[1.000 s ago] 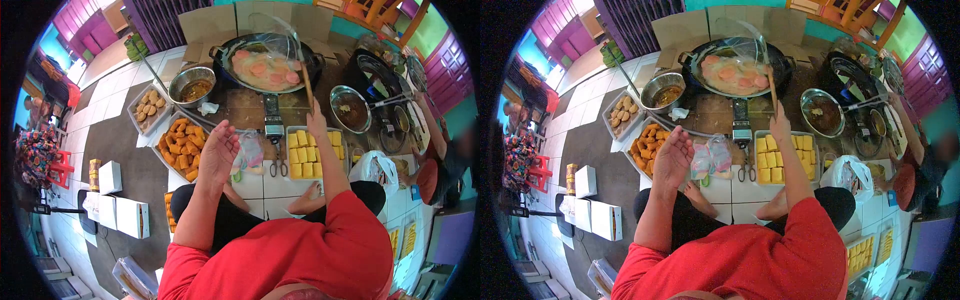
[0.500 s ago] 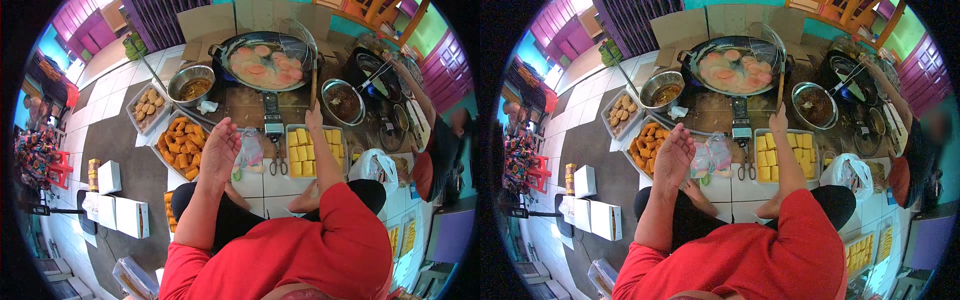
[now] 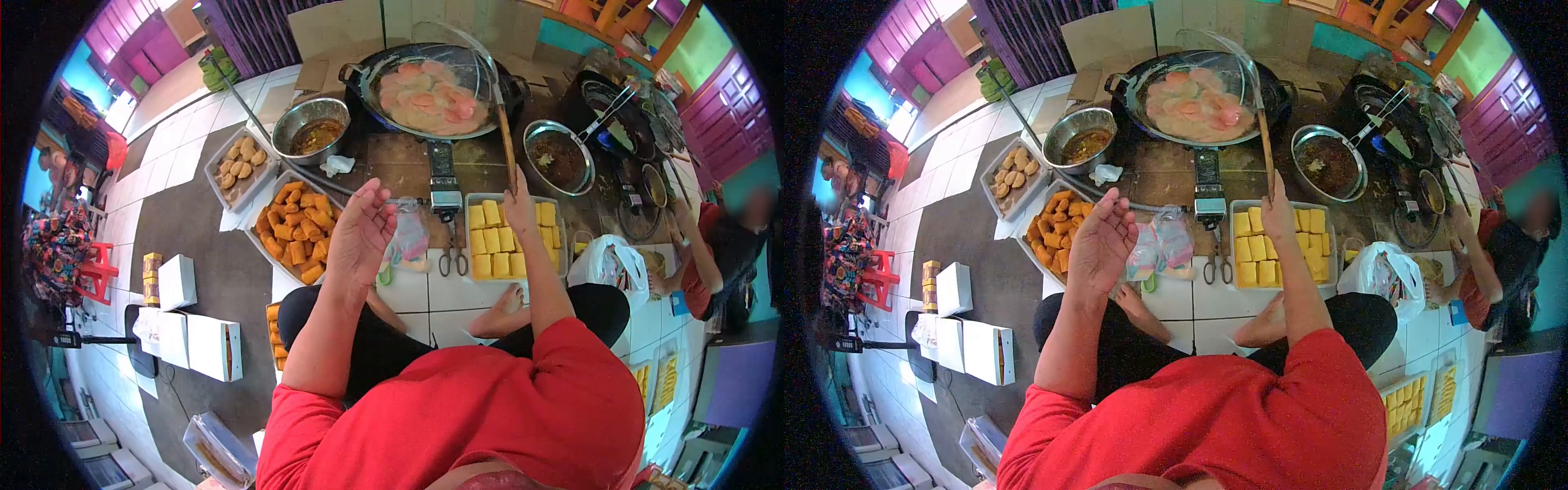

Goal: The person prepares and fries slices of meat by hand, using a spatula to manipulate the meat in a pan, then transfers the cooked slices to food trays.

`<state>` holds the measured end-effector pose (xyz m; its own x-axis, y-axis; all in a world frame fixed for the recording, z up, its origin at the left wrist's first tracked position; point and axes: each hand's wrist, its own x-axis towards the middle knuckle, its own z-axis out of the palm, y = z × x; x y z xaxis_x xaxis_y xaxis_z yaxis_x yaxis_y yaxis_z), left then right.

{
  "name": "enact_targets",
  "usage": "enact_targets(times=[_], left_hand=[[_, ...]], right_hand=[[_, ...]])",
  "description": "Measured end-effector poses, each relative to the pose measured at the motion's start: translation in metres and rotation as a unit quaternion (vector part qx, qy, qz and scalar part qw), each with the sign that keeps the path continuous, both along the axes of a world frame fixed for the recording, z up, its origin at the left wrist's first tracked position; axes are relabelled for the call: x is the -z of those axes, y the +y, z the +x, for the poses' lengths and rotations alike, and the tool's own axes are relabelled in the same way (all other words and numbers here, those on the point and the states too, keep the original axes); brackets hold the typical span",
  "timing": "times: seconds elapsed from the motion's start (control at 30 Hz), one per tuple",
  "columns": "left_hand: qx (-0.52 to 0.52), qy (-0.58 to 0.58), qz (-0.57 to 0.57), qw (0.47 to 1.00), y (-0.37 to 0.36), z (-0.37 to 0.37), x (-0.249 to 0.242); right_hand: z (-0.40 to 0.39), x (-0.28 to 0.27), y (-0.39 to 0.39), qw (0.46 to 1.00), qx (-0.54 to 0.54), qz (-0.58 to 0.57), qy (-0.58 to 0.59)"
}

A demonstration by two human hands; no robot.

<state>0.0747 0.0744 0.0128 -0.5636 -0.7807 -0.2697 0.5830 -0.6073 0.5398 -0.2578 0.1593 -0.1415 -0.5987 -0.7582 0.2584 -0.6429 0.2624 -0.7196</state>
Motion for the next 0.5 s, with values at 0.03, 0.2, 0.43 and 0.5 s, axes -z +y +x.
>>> enact_targets(times=[0.03, 0.2, 0.43, 0.5], left_hand=[[-0.003, -0.002, -0.001, 1.000, 0.000, 0.000, 0.000], [-0.010, -0.006, 0.001, 1.000, -0.001, 0.002, 0.000], [0.006, -0.014, 0.007, 1.000, 0.000, 0.000, 0.000], [0.019, 0.001, 0.014, 1.000, 0.000, -0.002, -0.002]], right_hand=[[0.000, -0.005, 0.003, 1.000, -0.005, 0.008, -0.001], [0.014, -0.026, 0.029, 0.999, -0.001, 0.043, -0.006], [0.038, -0.049, 0.070, 0.998, 0.014, 0.066, 0.013], [0.039, -0.049, 0.078, 0.999, -0.005, 0.039, -0.016]])
